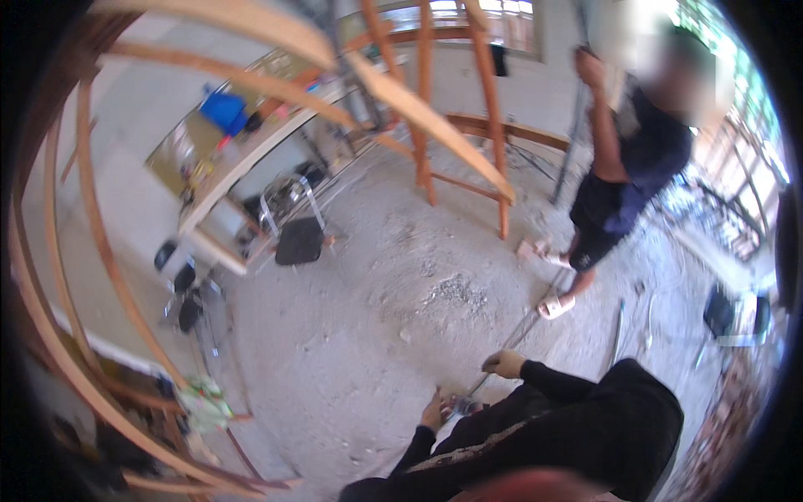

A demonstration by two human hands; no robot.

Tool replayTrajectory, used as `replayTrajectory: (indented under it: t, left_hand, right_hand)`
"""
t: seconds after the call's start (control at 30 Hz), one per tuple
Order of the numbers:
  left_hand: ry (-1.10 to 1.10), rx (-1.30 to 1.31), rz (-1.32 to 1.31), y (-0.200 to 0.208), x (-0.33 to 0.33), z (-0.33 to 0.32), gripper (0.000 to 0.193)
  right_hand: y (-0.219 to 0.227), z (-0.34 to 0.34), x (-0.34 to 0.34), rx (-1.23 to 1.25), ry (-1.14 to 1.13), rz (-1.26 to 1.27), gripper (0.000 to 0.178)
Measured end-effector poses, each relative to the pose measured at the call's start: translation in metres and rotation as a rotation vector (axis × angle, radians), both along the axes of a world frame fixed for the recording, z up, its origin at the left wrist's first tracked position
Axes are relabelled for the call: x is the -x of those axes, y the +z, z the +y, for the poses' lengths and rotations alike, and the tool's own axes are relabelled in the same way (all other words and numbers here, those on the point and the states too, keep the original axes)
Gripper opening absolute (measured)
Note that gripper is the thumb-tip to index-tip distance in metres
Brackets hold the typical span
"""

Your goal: The person uses pliers to twist wire ties around a metal rebar cage, securing the bars together. They then retrieve a bundle of wire ties from a wooden frame and continue preparing ties for the assembly.

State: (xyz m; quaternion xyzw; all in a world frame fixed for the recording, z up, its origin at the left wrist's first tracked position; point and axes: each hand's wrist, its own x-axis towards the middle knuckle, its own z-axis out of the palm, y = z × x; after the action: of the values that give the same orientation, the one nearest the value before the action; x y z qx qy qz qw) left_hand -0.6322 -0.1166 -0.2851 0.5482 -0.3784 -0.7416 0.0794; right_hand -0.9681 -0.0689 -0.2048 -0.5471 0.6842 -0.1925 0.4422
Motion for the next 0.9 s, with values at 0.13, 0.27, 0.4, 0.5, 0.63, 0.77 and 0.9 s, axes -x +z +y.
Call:
replayTrajectory:
  t: [0.13, 0.27, 0.4, 0.5, 0.63, 0.77, 0.9]
  left_hand:
    - [0.457, -0.622, 0.473, 0.043, 0.062, -0.012, 0.113]
    - [0.688, -0.541, 0.318, 0.049, 0.087, 0.017, 0.086]
    - [0.521, -0.732, 0.435, 0.040, 0.088, 0.087, 0.070]
    - [0.538, -0.586, 0.526, 0.028, 0.087, 0.158, 0.064]
    - [0.759, -0.474, 0.401, 0.009, 0.049, 0.228, 0.070]
    - [0.895, -0.244, 0.250, 0.010, -0.012, 0.267, 0.068]
    - [1.051, -0.154, 0.157, 0.027, -0.083, 0.310, 0.066]
  right_hand:
    - [0.037, 0.034, -0.044, 0.055, 0.157, -0.022, 0.032]
    - [0.027, 0.103, -0.039, 0.040, 0.117, -0.048, 0.032]
    - [0.001, 0.199, -0.042, 0.080, -0.069, 0.081, 0.033]
    - [-0.016, 0.270, -0.058, -0.029, -0.158, 0.006, 0.032]
    - [-0.036, 0.340, -0.103, -0.170, -0.078, -0.014, 0.036]
    - [-0.038, 0.372, -0.126, -0.101, 0.180, -0.277, 0.035]
    - [-0.031, 0.365, -0.152, -0.140, 0.482, -0.173, 0.032]
